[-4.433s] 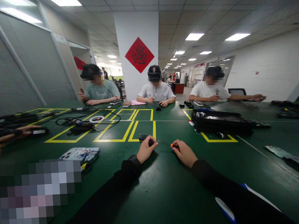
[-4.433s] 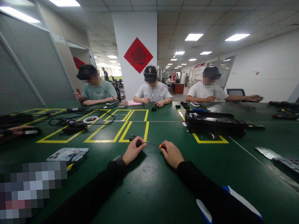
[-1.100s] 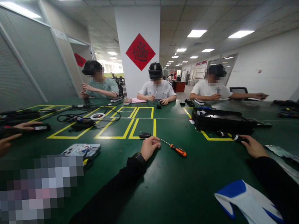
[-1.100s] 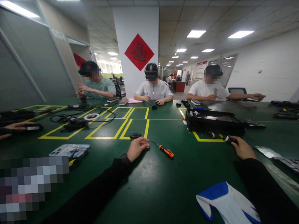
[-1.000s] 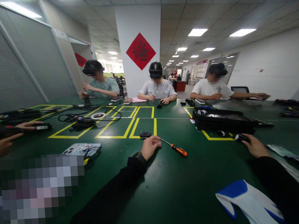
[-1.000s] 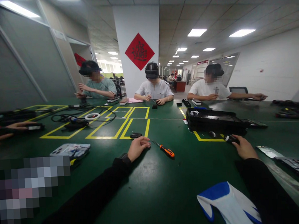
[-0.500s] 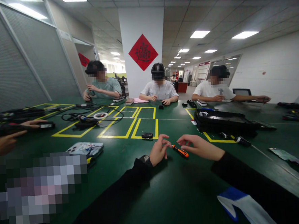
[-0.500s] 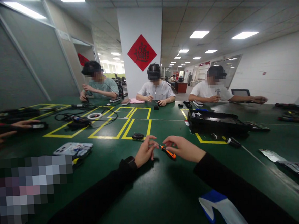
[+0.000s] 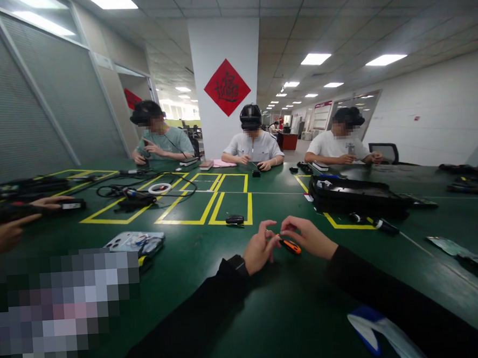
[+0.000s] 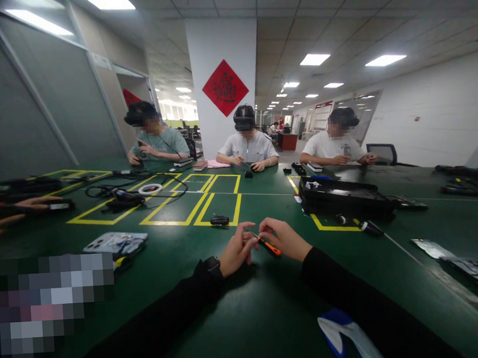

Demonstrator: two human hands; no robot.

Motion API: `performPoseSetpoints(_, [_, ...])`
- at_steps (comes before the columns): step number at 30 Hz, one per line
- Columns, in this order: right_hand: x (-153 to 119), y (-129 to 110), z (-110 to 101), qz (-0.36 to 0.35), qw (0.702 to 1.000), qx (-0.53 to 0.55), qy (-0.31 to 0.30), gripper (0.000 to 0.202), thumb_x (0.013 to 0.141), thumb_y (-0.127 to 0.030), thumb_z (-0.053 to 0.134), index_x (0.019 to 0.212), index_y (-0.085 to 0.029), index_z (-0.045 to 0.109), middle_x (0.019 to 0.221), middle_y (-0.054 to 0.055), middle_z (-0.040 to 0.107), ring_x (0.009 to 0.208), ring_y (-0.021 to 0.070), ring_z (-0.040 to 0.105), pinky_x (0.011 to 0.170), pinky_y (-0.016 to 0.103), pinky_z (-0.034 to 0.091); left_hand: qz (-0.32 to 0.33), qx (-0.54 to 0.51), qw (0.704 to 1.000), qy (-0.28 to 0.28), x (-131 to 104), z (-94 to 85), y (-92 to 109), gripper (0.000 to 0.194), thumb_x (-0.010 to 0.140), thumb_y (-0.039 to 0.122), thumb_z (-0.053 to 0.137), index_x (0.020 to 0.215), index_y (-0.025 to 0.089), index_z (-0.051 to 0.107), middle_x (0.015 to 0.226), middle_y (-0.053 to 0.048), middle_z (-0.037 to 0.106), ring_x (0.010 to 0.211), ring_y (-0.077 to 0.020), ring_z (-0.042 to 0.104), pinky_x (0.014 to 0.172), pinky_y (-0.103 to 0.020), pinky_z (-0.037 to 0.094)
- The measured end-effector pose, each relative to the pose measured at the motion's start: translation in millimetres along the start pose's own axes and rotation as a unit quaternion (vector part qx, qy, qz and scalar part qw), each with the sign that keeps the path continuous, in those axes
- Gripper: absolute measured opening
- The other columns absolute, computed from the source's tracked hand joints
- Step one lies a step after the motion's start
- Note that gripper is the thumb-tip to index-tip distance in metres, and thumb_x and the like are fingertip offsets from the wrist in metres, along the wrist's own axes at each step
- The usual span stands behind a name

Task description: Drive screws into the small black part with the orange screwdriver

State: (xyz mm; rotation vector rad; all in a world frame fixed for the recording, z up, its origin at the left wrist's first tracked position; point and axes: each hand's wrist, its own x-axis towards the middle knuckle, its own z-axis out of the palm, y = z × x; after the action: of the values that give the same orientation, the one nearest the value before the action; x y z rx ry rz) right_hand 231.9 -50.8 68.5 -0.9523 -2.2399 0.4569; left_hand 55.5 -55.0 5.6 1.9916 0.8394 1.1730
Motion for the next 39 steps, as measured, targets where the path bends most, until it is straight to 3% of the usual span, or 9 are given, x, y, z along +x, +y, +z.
performPoseSetpoints(2, [-15.5, 24.6, -24.8, 0.055, 0.997, -0.027, 0.046, 0.018, 0.082, -0.033, 0.042, 0.086, -0.018, 0.05, 0.077, 0.002, 0.058, 0.07, 0.0139, 0.054, 0.065, 0.026, 0.042, 0.028, 0.068, 0.997, 0.008, 0.9, 1.2, 3.4, 0.059, 0.076, 0.044, 0.046, 0.125, 0.021, 0.021, 0.104, -0.008, 0.054, 0.078, -0.015, 0.059, 0.072, -0.033, 0.046])
performPoseSetpoints(4, [-43.0, 61.6, -55.3, 0.14, 0.976, -0.113, 0.124, 0.02, 0.083, -0.033, 0.039, 0.091, -0.018, 0.048, 0.081, 0.004, 0.058, 0.072, 0.0157, 0.054, 0.066, 0.027, 0.041, 0.049, 0.148, 0.988, -0.004, 2.4, 1.7, 6.2, 0.072, 0.07, 0.049, 0.051, 0.129, 0.022, 0.02, 0.127, -0.013, 0.037, 0.112, -0.0237, 0.041, 0.093, -0.042, 0.033])
performPoseSetpoints(7, [-102.7, 126.2, -101.2, 0.324, 0.839, -0.299, 0.32, 0.025, 0.082, -0.034, 0.036, 0.097, -0.018, 0.047, 0.083, 0.007, 0.057, 0.071, 0.0196, 0.053, 0.062, 0.029, 0.037, 0.052, 0.241, 0.965, -0.085, 4.0, 2.6, 5.8, 0.073, 0.069, 0.057, 0.047, 0.13, 0.025, 0.022, 0.138, -0.009, 0.02, 0.127, -0.0275, 0.016, 0.1, -0.047, 0.018])
performPoseSetpoints(10, [-160.2, 178.1, -136.6, 0.421, 0.705, -0.391, 0.416, 0.03, 0.083, -0.034, 0.031, 0.102, -0.016, 0.045, 0.083, 0.012, 0.056, 0.072, 0.0238, 0.053, 0.056, 0.031, 0.033, 0.054, 0.284, 0.946, -0.148, 3.9, 4.3, 1.4, 0.066, 0.071, 0.059, 0.041, 0.128, 0.028, 0.028, 0.137, -0.006, 0.024, 0.128, -0.0275, 0.014, 0.101, -0.048, 0.016])
performPoseSetpoints(11, [-173.6, 189.6, -145.0, 0.434, 0.689, -0.404, 0.417, 0.03, 0.083, -0.034, 0.032, 0.102, -0.016, 0.046, 0.083, 0.012, 0.056, 0.073, 0.0252, 0.053, 0.055, 0.032, 0.032, 0.055, 0.288, 0.943, -0.156, 3.7, 4.7, 0.0, 0.064, 0.072, 0.059, 0.04, 0.127, 0.029, 0.03, 0.136, -0.006, 0.027, 0.127, -0.0273, 0.017, 0.1, -0.048, 0.017])
performPoseSetpoints(14, [-190.5, 207.5, -158.8, 0.452, 0.71, -0.41, 0.352, 0.026, 0.08, -0.034, 0.036, 0.093, -0.018, 0.051, 0.081, 0.012, 0.055, 0.076, 0.0267, 0.052, 0.053, 0.032, 0.032, 0.057, 0.288, 0.943, -0.158, 3.2, 5.3, -2.1, 0.061, 0.074, 0.058, 0.038, 0.127, 0.028, 0.031, 0.135, -0.006, 0.029, 0.125, -0.0268, 0.022, 0.1, -0.047, 0.02])
performPoseSetpoints(20, [-169.8, 211.9, -155.9, 0.455, 0.741, -0.424, 0.252, 0.024, 0.079, -0.031, 0.037, 0.093, -0.019, 0.052, 0.086, 0.012, 0.056, 0.077, 0.0249, 0.052, 0.056, 0.032, 0.033, 0.056, 0.291, 0.941, -0.164, 3.6, 4.5, -2.1, 0.061, 0.075, 0.058, 0.034, 0.127, 0.028, 0.029, 0.136, -0.007, 0.027, 0.125, -0.0275, 0.022, 0.099, -0.047, 0.021])
performPoseSetpoints(27, [-175.0, 222.2, -157.3, 0.486, 0.728, -0.402, 0.268, 0.025, 0.078, -0.035, 0.037, 0.092, -0.02, 0.052, 0.081, 0.012, 0.057, 0.071, 0.025, 0.052, 0.052, 0.031, 0.032, 0.054, 0.283, 0.944, -0.161, 3.5, 5.8, -5.0, 0.058, 0.077, 0.057, 0.032, 0.127, 0.029, 0.029, 0.137, -0.006, 0.026, 0.125, -0.0273, 0.022, 0.098, -0.047, 0.02])
performPoseSetpoints(39, [-175.2, 212.2, -157.9, 0.468, 0.744, -0.393, 0.27, 0.022, 0.077, -0.033, 0.04, 0.088, -0.019, 0.052, 0.075, 0.011, 0.056, 0.068, 0.0241, 0.052, 0.053, 0.031, 0.033, 0.055, 0.267, 0.948, -0.161, 4.0, 4.7, -2.7, 0.054, 0.079, 0.055, 0.031, 0.125, 0.027, 0.034, 0.134, -0.006, 0.03, 0.124, -0.0262, 0.024, 0.099, -0.046, 0.022])
